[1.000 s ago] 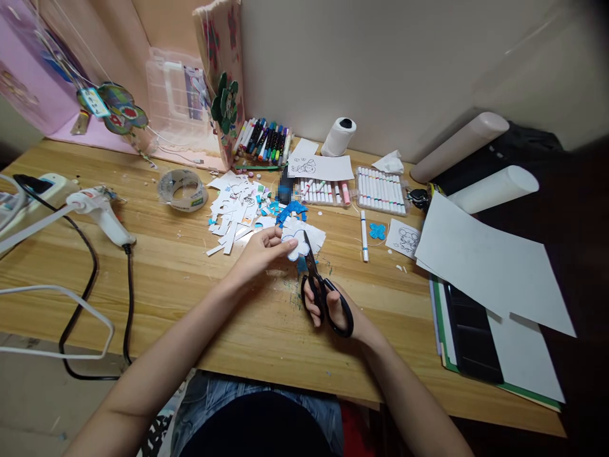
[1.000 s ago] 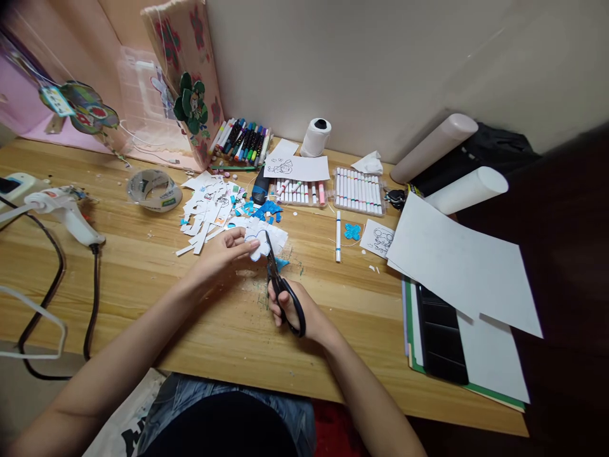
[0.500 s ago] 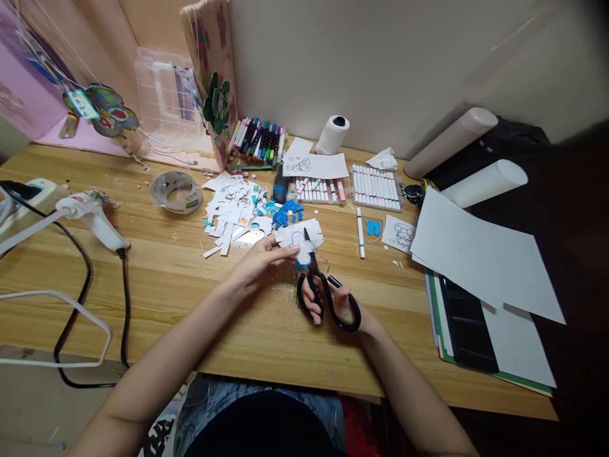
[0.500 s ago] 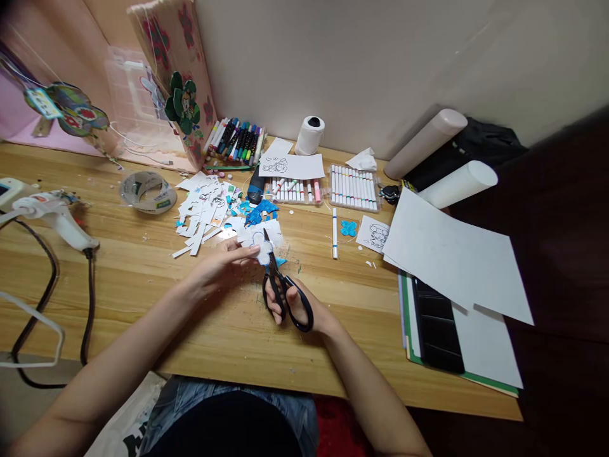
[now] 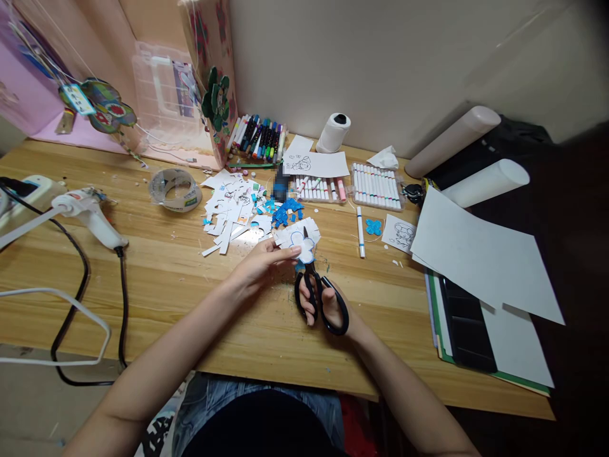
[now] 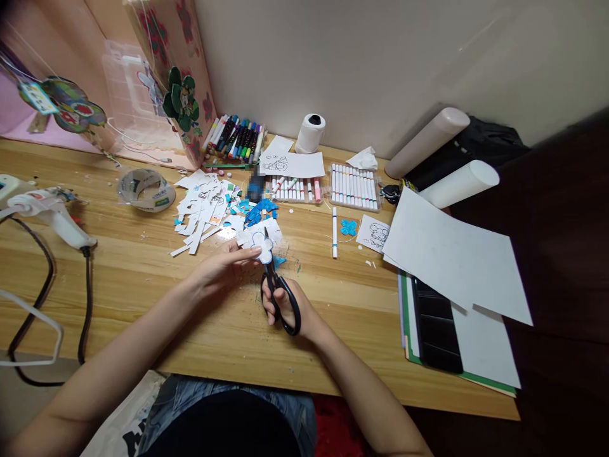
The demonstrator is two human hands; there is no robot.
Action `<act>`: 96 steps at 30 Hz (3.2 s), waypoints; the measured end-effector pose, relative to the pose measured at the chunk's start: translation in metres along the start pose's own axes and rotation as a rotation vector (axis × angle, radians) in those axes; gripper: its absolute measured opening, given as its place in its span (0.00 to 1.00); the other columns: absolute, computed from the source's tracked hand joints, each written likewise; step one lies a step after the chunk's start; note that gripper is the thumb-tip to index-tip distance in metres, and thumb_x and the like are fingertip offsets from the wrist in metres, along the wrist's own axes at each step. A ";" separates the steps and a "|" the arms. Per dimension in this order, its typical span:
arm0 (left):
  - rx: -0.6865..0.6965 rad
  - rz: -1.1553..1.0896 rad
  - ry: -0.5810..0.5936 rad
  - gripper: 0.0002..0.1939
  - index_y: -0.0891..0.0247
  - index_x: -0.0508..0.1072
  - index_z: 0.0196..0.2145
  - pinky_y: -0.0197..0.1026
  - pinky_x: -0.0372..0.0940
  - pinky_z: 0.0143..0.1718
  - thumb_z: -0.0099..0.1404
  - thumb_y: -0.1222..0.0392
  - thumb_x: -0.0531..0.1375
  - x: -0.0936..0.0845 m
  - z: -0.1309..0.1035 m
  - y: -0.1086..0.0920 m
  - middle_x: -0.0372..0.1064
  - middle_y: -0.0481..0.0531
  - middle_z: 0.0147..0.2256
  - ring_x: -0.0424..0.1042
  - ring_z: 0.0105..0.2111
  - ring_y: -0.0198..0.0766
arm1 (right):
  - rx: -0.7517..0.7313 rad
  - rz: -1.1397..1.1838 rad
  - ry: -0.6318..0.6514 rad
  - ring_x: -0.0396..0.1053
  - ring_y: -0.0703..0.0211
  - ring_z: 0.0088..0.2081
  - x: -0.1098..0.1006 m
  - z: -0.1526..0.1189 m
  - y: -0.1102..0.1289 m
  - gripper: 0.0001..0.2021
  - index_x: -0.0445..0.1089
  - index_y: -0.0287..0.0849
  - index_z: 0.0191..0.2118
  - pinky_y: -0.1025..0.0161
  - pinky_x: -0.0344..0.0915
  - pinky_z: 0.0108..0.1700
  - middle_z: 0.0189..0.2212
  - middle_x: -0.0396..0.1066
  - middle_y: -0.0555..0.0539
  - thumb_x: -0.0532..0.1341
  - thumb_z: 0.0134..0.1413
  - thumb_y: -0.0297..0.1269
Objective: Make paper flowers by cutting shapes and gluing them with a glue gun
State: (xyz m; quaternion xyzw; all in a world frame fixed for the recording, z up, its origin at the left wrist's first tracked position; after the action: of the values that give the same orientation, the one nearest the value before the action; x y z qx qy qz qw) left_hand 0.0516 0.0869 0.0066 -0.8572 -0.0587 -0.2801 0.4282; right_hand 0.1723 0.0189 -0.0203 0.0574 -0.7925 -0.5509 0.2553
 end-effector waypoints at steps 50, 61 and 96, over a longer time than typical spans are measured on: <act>0.168 0.750 0.147 0.19 0.64 0.55 0.17 0.34 0.43 0.20 0.55 0.54 0.60 -0.018 -0.006 -0.037 0.48 0.41 0.17 0.49 0.18 0.25 | 0.068 -0.185 0.173 0.61 0.67 0.19 0.006 -0.009 0.004 0.36 0.57 0.41 0.30 0.68 0.58 0.22 0.18 0.56 0.56 0.43 0.36 0.74; 0.147 0.743 0.176 0.16 0.65 0.64 0.19 0.33 0.47 0.20 0.54 0.52 0.61 -0.016 -0.008 -0.037 0.55 0.43 0.18 0.54 0.18 0.26 | 0.058 -0.129 0.171 0.62 0.66 0.18 0.005 -0.008 -0.004 0.39 0.59 0.41 0.32 0.66 0.61 0.23 0.18 0.56 0.56 0.41 0.32 0.76; 0.130 0.806 0.163 0.15 0.67 0.67 0.19 0.33 0.48 0.20 0.53 0.52 0.61 -0.023 -0.004 -0.038 0.61 0.45 0.18 0.56 0.19 0.27 | 0.063 -0.254 0.178 0.61 0.66 0.19 0.011 -0.011 0.013 0.37 0.58 0.41 0.31 0.67 0.59 0.22 0.19 0.56 0.55 0.43 0.36 0.75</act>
State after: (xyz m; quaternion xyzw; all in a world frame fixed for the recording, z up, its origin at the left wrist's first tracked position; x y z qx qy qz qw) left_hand 0.0176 0.1107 0.0226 -0.7577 0.2981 -0.1528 0.5601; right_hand 0.1705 0.0100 -0.0020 0.2136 -0.7699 -0.5464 0.2511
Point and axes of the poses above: each hand's wrist, its own z-axis towards the middle knuckle, its own x-axis out of the palm, y = z × x, the point moved 4 cm from there along z, towards the middle knuckle
